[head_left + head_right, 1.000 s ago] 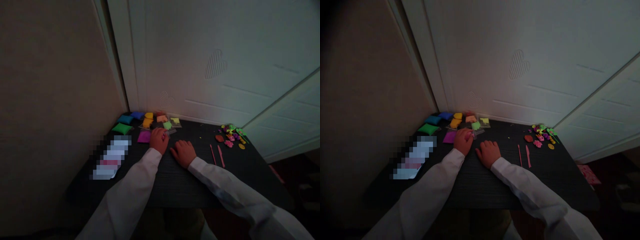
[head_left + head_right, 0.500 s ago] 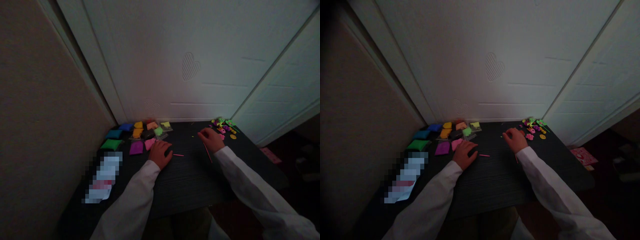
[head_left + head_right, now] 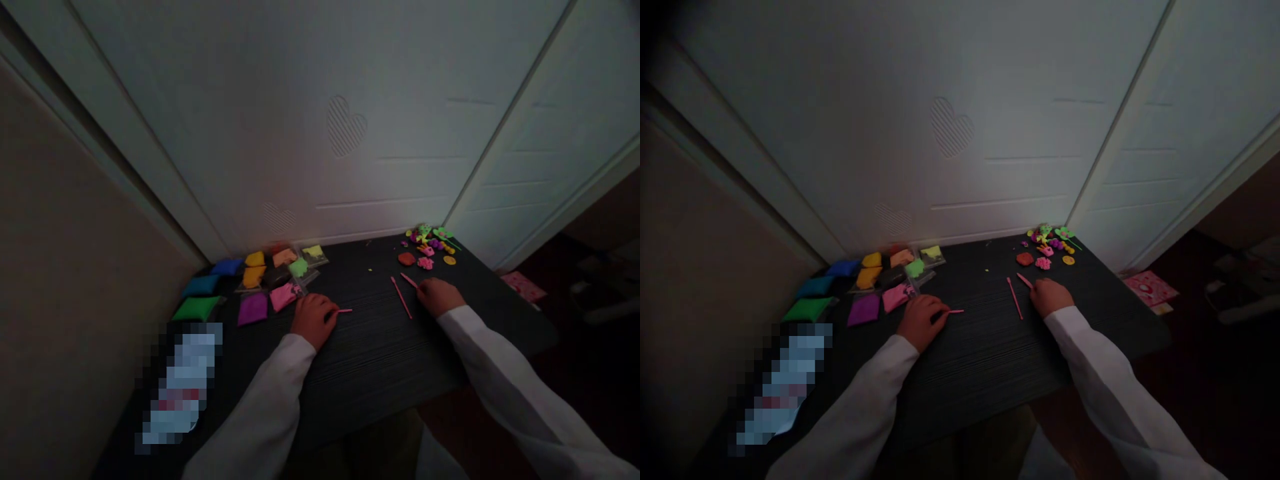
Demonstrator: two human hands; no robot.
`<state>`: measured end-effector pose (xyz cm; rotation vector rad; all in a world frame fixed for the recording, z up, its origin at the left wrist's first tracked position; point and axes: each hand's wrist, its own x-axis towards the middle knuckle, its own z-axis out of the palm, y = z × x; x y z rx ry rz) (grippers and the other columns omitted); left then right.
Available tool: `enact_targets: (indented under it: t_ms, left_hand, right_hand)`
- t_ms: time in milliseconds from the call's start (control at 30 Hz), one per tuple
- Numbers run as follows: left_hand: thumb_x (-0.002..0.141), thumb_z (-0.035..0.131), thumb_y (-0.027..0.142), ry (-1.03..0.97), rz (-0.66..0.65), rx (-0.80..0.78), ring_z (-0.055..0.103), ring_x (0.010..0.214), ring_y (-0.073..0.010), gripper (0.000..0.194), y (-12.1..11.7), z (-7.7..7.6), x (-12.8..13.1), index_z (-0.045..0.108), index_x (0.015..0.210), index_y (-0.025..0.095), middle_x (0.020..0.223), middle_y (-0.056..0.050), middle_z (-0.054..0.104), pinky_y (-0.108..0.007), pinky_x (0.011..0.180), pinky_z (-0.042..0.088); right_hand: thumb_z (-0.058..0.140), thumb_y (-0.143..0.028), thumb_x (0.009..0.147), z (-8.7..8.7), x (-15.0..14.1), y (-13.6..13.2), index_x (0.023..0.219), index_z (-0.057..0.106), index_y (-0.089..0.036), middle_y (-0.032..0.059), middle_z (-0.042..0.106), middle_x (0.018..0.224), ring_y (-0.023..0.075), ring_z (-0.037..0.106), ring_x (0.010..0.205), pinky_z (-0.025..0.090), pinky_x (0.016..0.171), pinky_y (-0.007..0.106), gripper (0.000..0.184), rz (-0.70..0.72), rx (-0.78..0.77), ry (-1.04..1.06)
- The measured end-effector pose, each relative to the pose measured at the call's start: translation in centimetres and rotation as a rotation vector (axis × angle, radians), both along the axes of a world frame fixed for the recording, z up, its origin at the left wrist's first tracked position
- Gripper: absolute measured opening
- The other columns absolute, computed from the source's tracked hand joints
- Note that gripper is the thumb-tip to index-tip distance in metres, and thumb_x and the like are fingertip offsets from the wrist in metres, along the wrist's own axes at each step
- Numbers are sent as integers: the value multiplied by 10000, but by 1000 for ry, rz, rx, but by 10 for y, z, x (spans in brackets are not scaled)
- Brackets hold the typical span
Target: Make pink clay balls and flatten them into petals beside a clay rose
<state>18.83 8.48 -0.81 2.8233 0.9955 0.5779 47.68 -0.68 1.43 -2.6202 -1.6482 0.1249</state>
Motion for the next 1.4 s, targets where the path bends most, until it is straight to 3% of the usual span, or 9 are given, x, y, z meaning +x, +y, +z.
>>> enact_targets:
  t_ms: [100,200,367,467,833,1100,1400]
  left_hand:
    - [803,432,294,-19,41,-11,510,865,-154,207,-2,1,1,533,887,135,905,-44,549,-368,771,412]
    - [805,429,297,-29,107,-32,518,839,-148,212,-3,0,1,531,889,132,888,-41,552,-361,758,420]
    - [804,430,294,-18,207,-56,522,814,-142,208,-3,-2,1,531,876,127,859,-36,554,-354,744,423]
    - [802,431,296,-10,226,-61,517,806,-142,204,-4,-1,1,534,855,128,836,-31,551,-352,742,415]
    - [775,439,329,-21,211,-68,461,811,-176,186,-6,2,4,572,847,222,812,-21,564,-336,729,348]
    - [796,395,305,-20,186,-54,455,812,-189,221,-6,2,5,587,831,202,799,-44,562,-342,737,336]
    - [796,397,295,-25,167,-48,459,805,-187,221,-6,3,6,588,850,199,799,-50,557,-335,726,340]
  right_hand:
    - [438,-303,818,8,-3,0,977,505,-134,43,549,927,133,546,770,459,663,324,242,-83,17,-23]
    - [414,-313,830,13,-26,3,1018,479,-133,43,549,907,127,550,735,464,636,313,268,-106,86,-39]
    - [387,-326,841,7,-107,13,1039,468,-139,24,564,840,106,554,659,467,599,289,283,208,145,57]
    - [383,-326,844,0,-136,12,1023,477,-135,8,567,773,95,551,612,466,572,275,279,346,136,84]
    - [317,-278,867,-5,-138,7,1144,403,-182,12,604,784,126,569,619,440,597,306,305,493,139,31]
    - [282,-240,850,-4,-137,7,1191,360,-264,13,639,888,152,594,733,393,651,252,351,510,133,46]
    - [290,-248,849,-3,-136,7,1209,344,-267,29,634,916,154,594,750,400,660,251,364,509,119,67]
